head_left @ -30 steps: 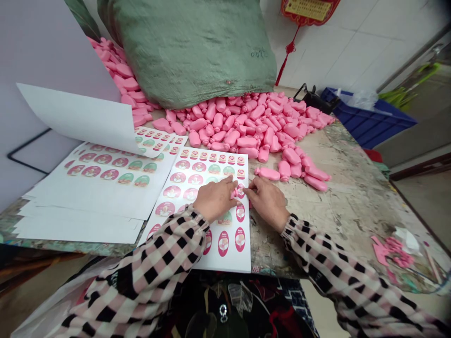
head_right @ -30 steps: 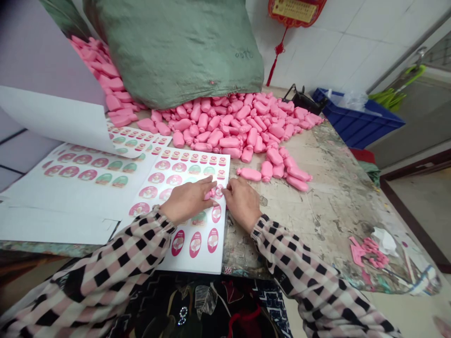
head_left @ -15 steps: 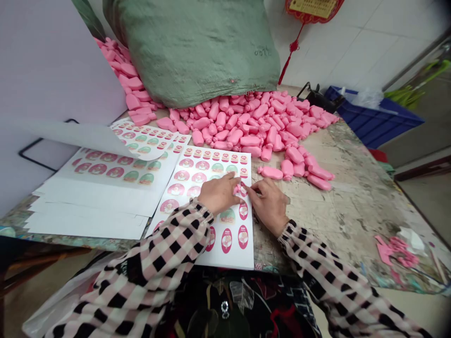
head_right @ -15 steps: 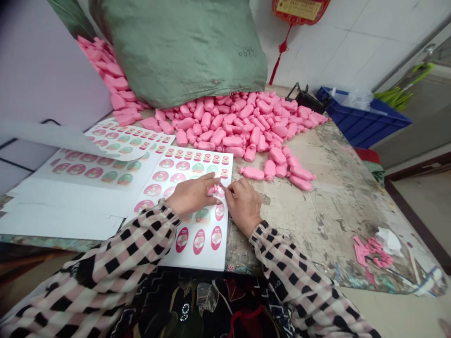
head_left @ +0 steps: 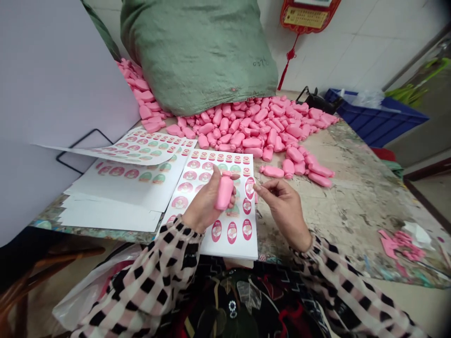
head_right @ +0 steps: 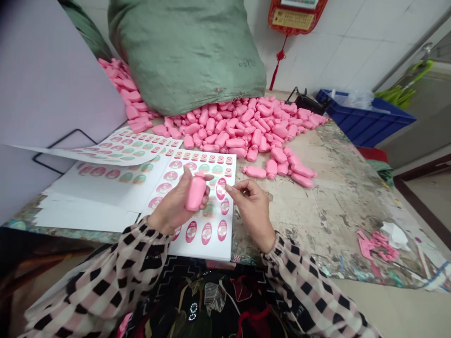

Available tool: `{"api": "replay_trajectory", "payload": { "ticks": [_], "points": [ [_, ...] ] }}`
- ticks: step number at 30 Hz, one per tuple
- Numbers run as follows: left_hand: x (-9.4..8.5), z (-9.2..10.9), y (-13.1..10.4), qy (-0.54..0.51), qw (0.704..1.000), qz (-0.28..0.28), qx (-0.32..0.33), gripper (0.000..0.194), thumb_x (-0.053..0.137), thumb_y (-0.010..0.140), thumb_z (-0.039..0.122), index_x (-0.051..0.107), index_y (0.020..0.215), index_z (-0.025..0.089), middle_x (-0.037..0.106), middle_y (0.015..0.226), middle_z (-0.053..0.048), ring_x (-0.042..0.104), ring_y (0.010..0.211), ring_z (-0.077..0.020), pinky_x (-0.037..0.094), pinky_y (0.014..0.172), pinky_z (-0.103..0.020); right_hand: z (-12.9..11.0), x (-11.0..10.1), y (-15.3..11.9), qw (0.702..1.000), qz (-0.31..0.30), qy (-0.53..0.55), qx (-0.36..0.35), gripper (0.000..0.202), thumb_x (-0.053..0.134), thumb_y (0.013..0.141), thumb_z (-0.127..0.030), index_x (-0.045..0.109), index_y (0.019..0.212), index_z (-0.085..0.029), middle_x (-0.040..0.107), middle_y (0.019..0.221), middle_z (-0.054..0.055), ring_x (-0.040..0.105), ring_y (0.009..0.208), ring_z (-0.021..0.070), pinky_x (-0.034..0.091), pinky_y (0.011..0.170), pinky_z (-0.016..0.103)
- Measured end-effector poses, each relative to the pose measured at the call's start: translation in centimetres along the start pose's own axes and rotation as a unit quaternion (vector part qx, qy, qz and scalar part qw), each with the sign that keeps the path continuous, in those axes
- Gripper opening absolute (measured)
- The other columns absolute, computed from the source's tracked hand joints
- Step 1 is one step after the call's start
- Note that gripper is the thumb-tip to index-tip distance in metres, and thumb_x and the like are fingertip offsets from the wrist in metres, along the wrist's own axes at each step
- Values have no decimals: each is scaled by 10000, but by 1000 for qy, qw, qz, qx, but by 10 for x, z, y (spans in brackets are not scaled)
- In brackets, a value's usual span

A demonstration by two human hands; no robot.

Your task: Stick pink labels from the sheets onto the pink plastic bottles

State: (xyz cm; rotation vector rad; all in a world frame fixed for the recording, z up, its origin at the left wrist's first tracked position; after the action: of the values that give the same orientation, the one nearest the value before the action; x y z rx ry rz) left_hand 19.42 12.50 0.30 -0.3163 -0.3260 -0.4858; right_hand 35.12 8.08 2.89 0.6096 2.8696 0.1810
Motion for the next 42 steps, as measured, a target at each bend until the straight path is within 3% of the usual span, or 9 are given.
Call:
{"api": "replay_trajectory", "payload": {
  "ticks": [3, 6, 13, 20, 31, 33, 35, 38, 42],
  "points": [
    [9, -11, -11, -191, 980, 4, -52, 545, 404, 808, 637, 590, 996, 160, 541, 716, -21, 515, 580, -100, 437, 511, -214, -10, 17, -16, 998, -51, 21, 13, 209, 697, 711, -366, 599, 693, -183, 604, 682, -9, 517, 624, 123, 424, 595, 265],
    [12, -18, -15, -243, 968, 30, -48, 528, 413, 814, 619, 600, 969, 150, 557, 749, -28, 536, 626, -105, 466, 556, -214, -15, 26, -26, 997, -73, 12, 12, 200, 702, 705, -355, 598, 674, -187, 608, 672, -8, 527, 625, 126, 433, 596, 266],
    [19, -22, -23, -245, 968, 26, -41, 605, 387, 777, 675, 596, 993, 150, 531, 690, -11, 532, 589, -100, 469, 541, -214, -17, 30, -36, 996, -83, 3, 25, 191, 683, 714, -367, 599, 673, -201, 619, 631, -15, 536, 535, 117, 430, 490, 245],
    [21, -18, -27, -221, 975, 13, -23, 534, 401, 811, 630, 581, 991, 160, 517, 672, -1, 511, 545, -77, 440, 480, -179, -20, 33, -38, 996, -84, 14, 18, 166, 691, 714, -320, 597, 665, -192, 623, 628, -19, 574, 576, 117, 456, 551, 248],
    [24, -21, -28, -220, 975, -12, -8, 574, 376, 803, 658, 588, 1023, 172, 518, 730, -16, 522, 603, -92, 444, 532, -202, -11, 33, -39, 995, -91, 4, 37, 184, 680, 720, -355, 601, 683, -193, 628, 614, -15, 542, 493, 105, 423, 469, 233],
    [25, -19, -30, -197, 980, -18, 1, 498, 454, 811, 597, 572, 1064, 185, 526, 761, -13, 527, 621, -88, 431, 537, -195, -11, 32, -39, 996, -88, -3, 34, 177, 678, 725, -348, 602, 684, -194, 628, 613, -17, 538, 495, 103, 419, 475, 232],
    [26, -17, -33, -166, 986, -35, -3, 399, 614, 788, 402, 535, 1127, 209, 534, 786, 0, 536, 640, -83, 425, 556, -190, -12, 30, -40, 996, -83, -14, 27, 169, 674, 731, -343, 604, 691, -195, 628, 628, -18, 543, 524, 106, 422, 503, 236],
    [30, -18, -38, -122, 989, -73, -38, 608, 672, 660, 79, 468, 1208, 249, 528, 755, 29, 534, 599, -81, 410, 536, -197, -13, 26, -42, 996, -75, -42, 2, 163, 670, 740, -347, 615, 706, -198, 625, 670, -12, 551, 595, 117, 424, 563, 247],
    [28, -23, -43, -133, 985, -85, -71, 701, 595, 590, -22, 447, 1219, 248, 527, 741, 36, 533, 576, -84, 401, 525, -210, -10, 21, -40, 989, -116, -79, -37, 182, 653, 761, -377, 627, 736, -198, 618, 735, 0, 546, 673, 130, 416, 618, 257]
  ]
}}
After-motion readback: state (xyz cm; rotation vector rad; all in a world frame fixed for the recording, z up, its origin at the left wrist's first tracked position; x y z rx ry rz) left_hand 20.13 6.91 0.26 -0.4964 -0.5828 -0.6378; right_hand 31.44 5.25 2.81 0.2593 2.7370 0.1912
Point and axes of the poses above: each hand's wrist, its own y-axis towards the middle knuckle, its own x-axis out of the palm, z = x × y, the point moved 8 cm from there along y, towards the middle knuckle
